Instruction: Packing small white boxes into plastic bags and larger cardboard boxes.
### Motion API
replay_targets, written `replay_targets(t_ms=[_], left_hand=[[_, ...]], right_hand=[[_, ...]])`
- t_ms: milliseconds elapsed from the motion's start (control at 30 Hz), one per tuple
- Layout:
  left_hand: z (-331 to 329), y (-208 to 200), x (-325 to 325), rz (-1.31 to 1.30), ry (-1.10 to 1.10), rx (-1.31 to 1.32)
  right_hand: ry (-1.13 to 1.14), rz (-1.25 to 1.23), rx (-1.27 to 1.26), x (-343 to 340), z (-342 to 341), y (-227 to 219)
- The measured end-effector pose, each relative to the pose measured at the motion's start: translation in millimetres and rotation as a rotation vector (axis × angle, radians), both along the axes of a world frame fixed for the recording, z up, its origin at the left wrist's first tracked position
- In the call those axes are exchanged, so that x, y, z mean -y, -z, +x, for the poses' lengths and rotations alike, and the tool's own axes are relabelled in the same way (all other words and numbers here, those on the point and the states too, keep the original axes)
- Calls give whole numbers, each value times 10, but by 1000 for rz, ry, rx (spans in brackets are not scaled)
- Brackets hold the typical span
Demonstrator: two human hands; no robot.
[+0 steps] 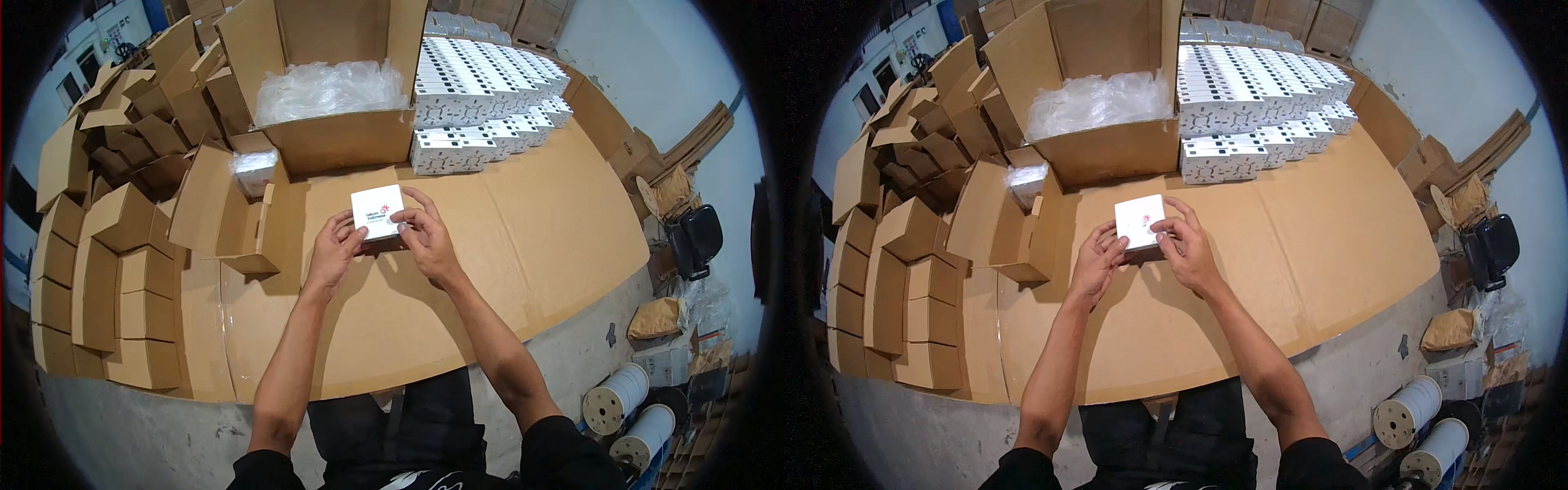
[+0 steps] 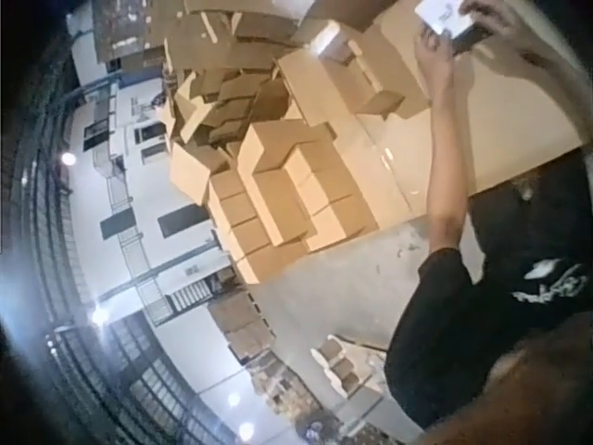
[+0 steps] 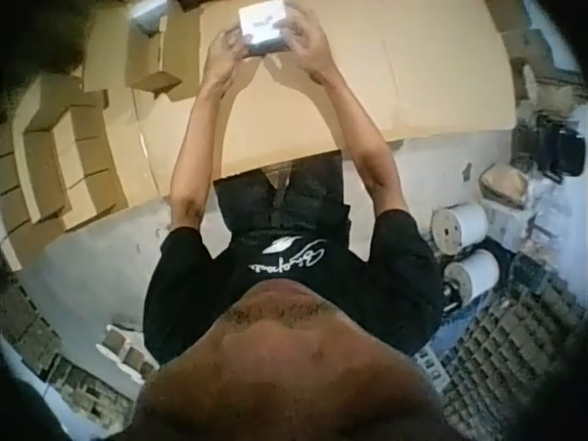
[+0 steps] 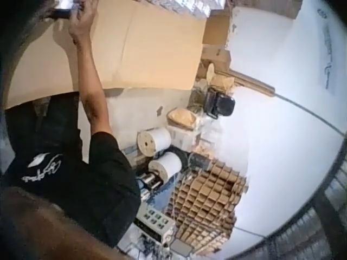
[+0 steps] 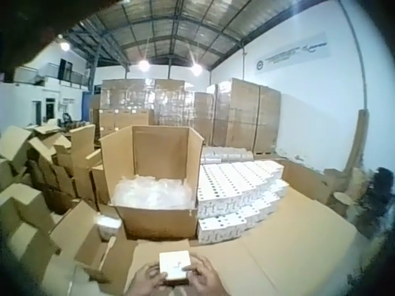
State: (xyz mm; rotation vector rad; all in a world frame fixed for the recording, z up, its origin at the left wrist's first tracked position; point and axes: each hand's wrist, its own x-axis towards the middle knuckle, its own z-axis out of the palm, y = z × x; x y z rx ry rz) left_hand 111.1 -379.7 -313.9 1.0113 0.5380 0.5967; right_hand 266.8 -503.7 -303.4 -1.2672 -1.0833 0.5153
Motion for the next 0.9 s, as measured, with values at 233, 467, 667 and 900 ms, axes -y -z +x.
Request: replay_targets(t_ms=[233, 467, 667, 900], left_hand=[[-32, -104, -10, 305, -11, -191], [-66, -54, -57, 661, -21, -270], [-74, -97, -11, 746, -62, -381], [-88, -147, 18, 792, -108, -363]], right_hand=[[-1, 17, -123, -66, 42, 188], [54, -121, -3, -29, 50, 91], [78, -146, 39, -2, 61, 123], [61, -161, 121, 0, 91, 72]])
